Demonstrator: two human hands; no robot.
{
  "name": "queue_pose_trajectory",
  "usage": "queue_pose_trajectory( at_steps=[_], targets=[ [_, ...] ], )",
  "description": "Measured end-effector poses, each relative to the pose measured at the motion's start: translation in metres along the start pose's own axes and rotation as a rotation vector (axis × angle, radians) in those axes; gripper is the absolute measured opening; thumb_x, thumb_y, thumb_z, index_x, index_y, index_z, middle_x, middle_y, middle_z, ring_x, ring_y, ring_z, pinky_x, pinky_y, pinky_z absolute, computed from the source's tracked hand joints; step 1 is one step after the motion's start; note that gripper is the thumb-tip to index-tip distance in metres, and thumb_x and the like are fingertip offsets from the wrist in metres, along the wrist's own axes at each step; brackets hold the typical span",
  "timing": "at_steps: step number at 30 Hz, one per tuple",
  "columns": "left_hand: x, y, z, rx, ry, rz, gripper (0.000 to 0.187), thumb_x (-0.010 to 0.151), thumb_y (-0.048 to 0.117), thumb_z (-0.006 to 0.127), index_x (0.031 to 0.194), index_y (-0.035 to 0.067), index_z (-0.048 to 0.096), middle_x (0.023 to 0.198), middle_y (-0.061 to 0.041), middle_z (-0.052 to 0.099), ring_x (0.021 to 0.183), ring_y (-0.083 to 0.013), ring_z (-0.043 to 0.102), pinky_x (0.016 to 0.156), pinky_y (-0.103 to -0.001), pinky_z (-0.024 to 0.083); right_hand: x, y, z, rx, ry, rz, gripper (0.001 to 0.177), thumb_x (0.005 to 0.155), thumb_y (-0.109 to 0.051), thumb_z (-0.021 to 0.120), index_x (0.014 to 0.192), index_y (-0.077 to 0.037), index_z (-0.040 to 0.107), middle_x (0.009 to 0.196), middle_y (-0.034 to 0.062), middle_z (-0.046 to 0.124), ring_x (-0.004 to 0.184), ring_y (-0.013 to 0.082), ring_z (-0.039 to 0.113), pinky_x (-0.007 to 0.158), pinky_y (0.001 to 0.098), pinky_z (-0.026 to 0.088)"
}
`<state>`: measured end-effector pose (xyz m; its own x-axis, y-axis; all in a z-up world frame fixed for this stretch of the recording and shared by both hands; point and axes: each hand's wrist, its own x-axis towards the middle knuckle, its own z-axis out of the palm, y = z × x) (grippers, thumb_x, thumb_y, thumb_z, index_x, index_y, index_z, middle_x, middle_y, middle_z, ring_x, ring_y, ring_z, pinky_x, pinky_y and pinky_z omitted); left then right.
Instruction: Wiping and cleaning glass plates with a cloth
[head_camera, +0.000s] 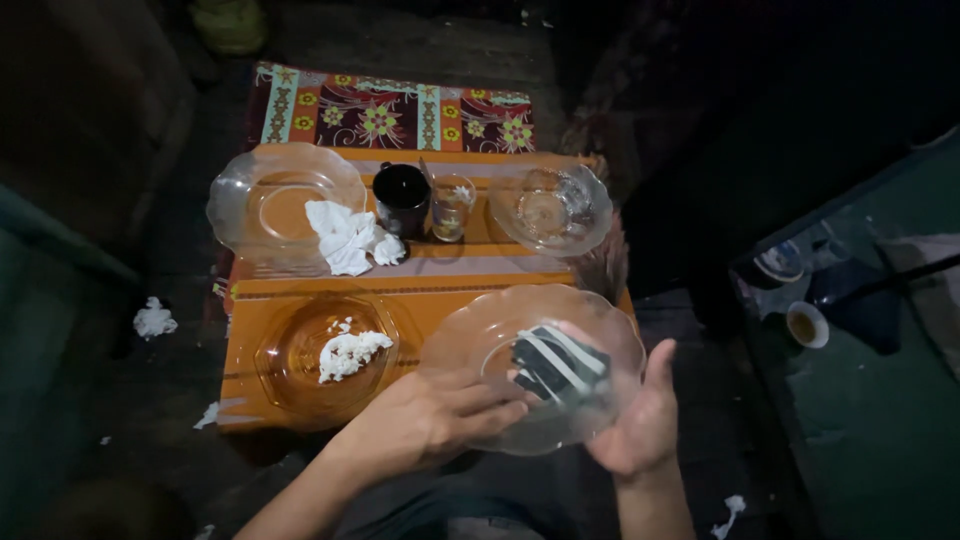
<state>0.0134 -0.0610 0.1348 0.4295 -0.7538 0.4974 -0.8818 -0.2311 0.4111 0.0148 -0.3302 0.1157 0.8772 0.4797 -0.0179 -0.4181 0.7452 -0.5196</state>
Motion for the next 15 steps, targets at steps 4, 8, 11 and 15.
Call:
queue_pose_trajectory(
  at_steps=[4,8,11,15],
  targets=[
    [0.001,0.003,-0.003,0.062,-0.049,-0.007,0.032,0.103,0.017,0.053,0.133,0.01,0.061,0.139,-0.01,0.062,0.094,-0.0303,0.061,0.068,-0.044,0.047,-0.009,-0.005,-0.003,-0.147,-0.011,-0.085,0.07,0.103,-0.036,0.049,0.152,0.012,0.036,0.147,0.041,0.047,0.133,0.0496,0.052,0.109,0.0546,0.046],
    [-0.005,-0.003,0.007,0.111,0.039,-0.034,0.035,0.098,0.027,0.069,0.131,0.018,0.066,0.142,-0.01,0.06,0.094,-0.0282,0.061,0.063,-0.042,0.047,-0.009,0.0,-0.017,0.032,-0.096,-0.077,0.066,0.101,-0.027,0.044,0.156,0.008,0.03,0.147,0.0397,0.046,0.132,0.0511,0.051,0.109,0.0601,0.044],
    [-0.005,0.004,-0.002,-0.008,0.108,-0.085,0.028,0.102,0.036,0.062,0.123,0.018,0.068,0.102,-0.006,0.058,0.086,-0.0264,0.053,0.072,-0.04,0.042,-0.01,-0.001,-0.028,-0.103,0.308,-0.208,0.059,0.091,-0.028,0.051,0.139,0.006,0.056,0.126,0.0286,0.066,0.114,0.0445,0.063,0.095,0.0554,0.05],
    [-0.005,0.009,-0.006,-0.03,0.115,-0.068,0.023,0.103,0.026,0.063,0.119,0.012,0.068,0.108,-0.01,0.063,0.089,-0.0285,0.057,0.078,-0.04,0.043,-0.005,-0.001,-0.012,0.007,0.031,-0.199,0.066,0.094,-0.022,0.051,0.151,0.009,0.04,0.148,0.0329,0.051,0.134,0.046,0.051,0.105,0.061,0.046]
  ],
)
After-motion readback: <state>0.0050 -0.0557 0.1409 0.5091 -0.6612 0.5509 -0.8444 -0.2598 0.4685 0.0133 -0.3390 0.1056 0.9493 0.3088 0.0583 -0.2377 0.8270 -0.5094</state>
